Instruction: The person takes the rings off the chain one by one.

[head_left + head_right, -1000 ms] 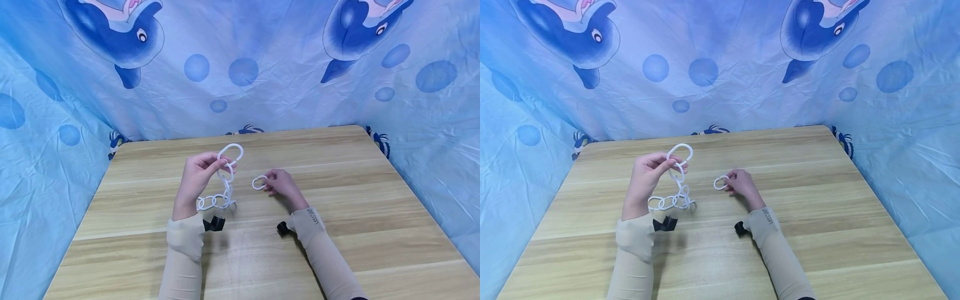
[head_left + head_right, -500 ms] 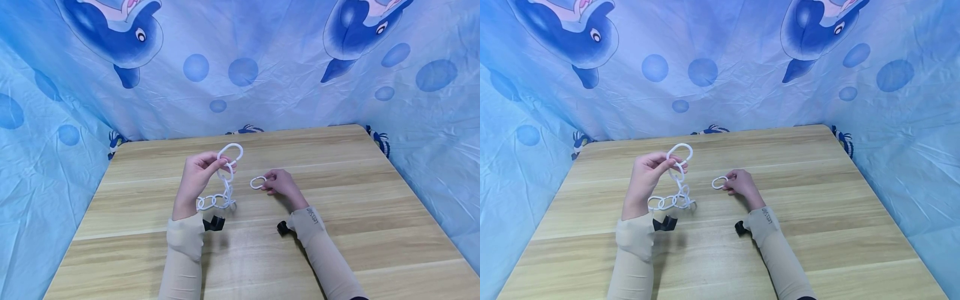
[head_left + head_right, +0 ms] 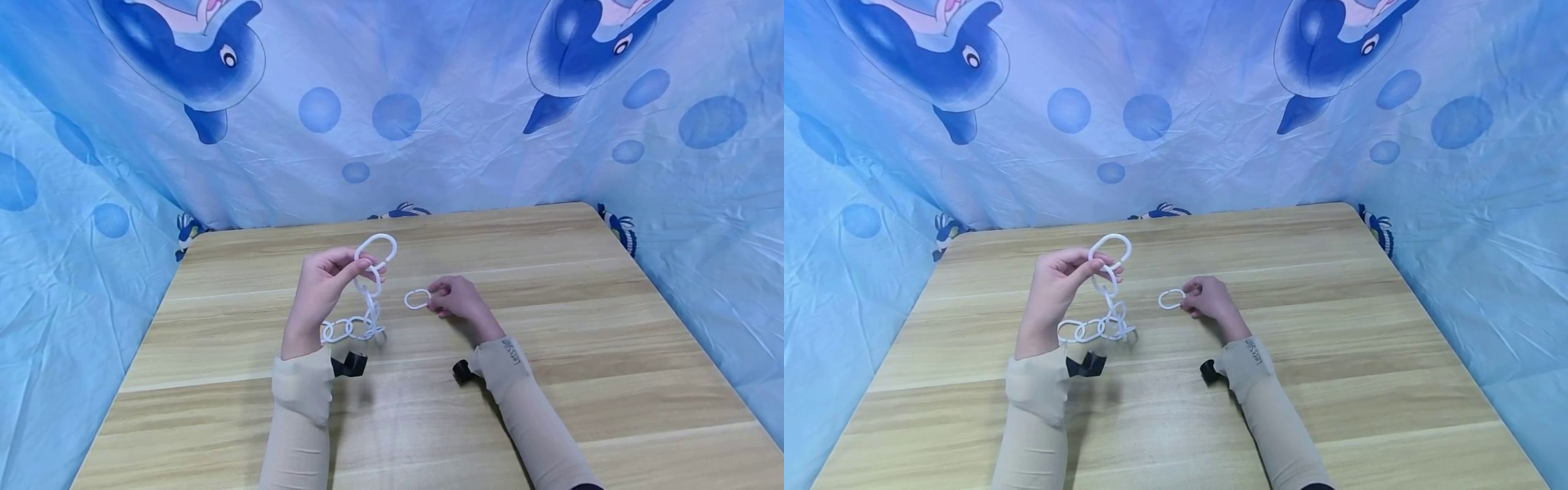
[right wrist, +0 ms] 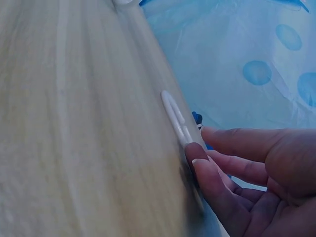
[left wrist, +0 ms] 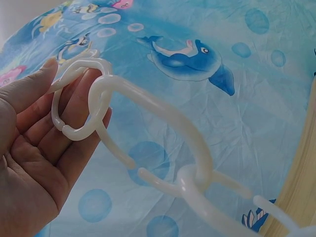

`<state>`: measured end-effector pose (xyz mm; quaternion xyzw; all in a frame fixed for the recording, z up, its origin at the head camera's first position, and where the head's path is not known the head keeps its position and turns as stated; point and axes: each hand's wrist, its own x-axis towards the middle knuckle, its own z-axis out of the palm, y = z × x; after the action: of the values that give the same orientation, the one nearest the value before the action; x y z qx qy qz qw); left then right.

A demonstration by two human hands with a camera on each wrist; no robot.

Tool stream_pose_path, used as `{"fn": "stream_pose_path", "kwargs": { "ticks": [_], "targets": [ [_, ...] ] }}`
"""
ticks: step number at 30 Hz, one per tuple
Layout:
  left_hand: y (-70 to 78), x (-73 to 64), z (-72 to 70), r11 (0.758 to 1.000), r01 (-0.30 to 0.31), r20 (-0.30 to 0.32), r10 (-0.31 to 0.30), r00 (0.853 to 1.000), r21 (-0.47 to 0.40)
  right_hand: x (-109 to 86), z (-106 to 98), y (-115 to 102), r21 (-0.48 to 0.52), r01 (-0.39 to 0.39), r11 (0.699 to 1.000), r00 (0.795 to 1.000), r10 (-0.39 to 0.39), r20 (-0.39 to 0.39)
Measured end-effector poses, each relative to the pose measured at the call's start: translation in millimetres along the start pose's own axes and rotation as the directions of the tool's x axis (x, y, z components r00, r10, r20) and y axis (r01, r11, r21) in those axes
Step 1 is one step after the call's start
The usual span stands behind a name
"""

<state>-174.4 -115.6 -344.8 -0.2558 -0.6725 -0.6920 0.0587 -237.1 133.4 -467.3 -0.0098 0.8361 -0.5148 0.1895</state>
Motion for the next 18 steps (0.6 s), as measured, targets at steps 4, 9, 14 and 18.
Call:
{"fn": "stream_pose_path", "kwargs": {
  "ticks": [4,9,14,18],
  "targets": [
    [-0.4,0.2,0.0,1.0,-0.004,-0.001,0.004,1.0,0.0,-2.1,-3,-2,-0.003,0.026,1.0,1.0,-0.026,0.005],
    [-0.8,0.4,0.4,1.0,-0.003,0.004,0.003,1.0,-0.007,-6.2,-5,-7,0.009,0.057,0.998,0.998,-0.057,-0.005],
    [-1.2,0.0,0.5,1.0,-0.008,0.011,0.008,1.0,-0.008,-10.6,-7,-12,0.005,0.089,0.996,0.996,-0.089,-0.013],
    [-1.7,-0.4,0.0,1.0,0.001,0.011,-0.001,1.0,-0.011,-13.3,-8,-16,0.007,0.113,0.994,0.993,-0.113,-0.018]
  ]
}}
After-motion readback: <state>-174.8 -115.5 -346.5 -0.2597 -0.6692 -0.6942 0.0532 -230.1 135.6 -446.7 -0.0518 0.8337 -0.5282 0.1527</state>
